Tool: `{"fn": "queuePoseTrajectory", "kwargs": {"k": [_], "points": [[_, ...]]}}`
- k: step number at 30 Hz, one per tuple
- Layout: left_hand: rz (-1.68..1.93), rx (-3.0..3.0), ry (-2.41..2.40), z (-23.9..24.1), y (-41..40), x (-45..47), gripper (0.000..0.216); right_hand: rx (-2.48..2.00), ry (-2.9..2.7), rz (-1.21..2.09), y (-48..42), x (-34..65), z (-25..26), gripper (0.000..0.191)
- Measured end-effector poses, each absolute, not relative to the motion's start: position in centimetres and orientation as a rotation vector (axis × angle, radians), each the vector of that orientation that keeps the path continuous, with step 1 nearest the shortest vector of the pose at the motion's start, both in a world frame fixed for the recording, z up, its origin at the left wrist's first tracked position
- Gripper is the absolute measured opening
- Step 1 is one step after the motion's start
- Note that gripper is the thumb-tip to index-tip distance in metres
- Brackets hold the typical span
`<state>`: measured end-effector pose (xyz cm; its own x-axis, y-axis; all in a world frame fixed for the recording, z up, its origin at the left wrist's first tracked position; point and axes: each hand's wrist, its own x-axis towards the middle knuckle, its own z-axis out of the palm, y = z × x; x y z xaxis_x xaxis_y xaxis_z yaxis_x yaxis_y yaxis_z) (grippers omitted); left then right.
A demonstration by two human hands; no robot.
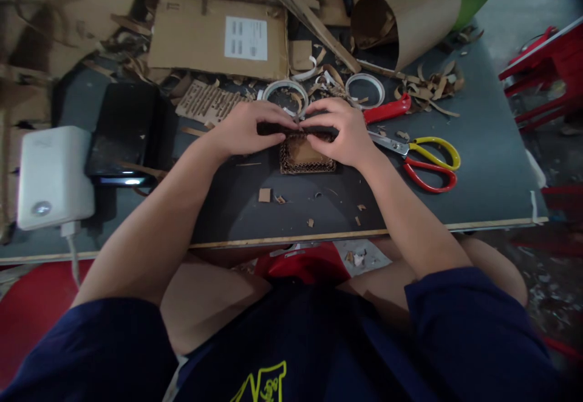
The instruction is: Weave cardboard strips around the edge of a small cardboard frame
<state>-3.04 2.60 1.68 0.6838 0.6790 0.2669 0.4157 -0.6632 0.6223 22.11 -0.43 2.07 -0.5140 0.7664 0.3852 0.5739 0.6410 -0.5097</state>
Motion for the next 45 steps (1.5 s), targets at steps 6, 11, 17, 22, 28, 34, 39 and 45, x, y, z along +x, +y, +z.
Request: {"fn": "queuePoseTrajectory", "kwargs": {"k": [6, 11, 17, 22, 28, 34, 39, 45], "points": [[0.422, 2.403, 0.741, 2.9, 2.9, -4.0, 0.048, -0.836, -2.406, 0.361, -1.5, 20.5, 2.8, 0.021], [0.298, 2.403, 0.712, 3.7, 2.7, -3.9, 0.068, -0.737, -2.537, 0.311, -1.9, 19.8, 2.8, 0.026], [0.291, 2.374, 0.734, 3.6, 2.7, -3.7, 0.076, -0.755, -2.677, 0.202, -2.2, 19.6, 3.0, 0.031], [0.358, 2.338, 0.761, 3.0, 2.7, -3.5, 0.071, -0.721, -2.696, 0.056, -2.3, 19.2, 3.2, 0.032], [0.422, 2.317, 0.740, 2.5, 2.7, -3.4, 0.070, -0.816, -2.700, 0.078, -2.4, 18.9, 3.2, 0.028], [0.422, 2.303, 0.733, 2.6, 2.6, -3.2, 0.072, -0.829, -2.655, 0.333, -2.4, 19.0, 3.6, 0.029], [0.418, 2.290, 0.756, 2.8, 2.5, -3.2, 0.072, -0.882, -2.648, 0.433, -2.5, 18.9, 3.7, 0.027], [0.381, 2.278, 0.764, 2.9, 2.5, -3.1, 0.068, -0.986, -2.535, 0.562, -2.4, 19.5, 3.8, 0.016]]}}
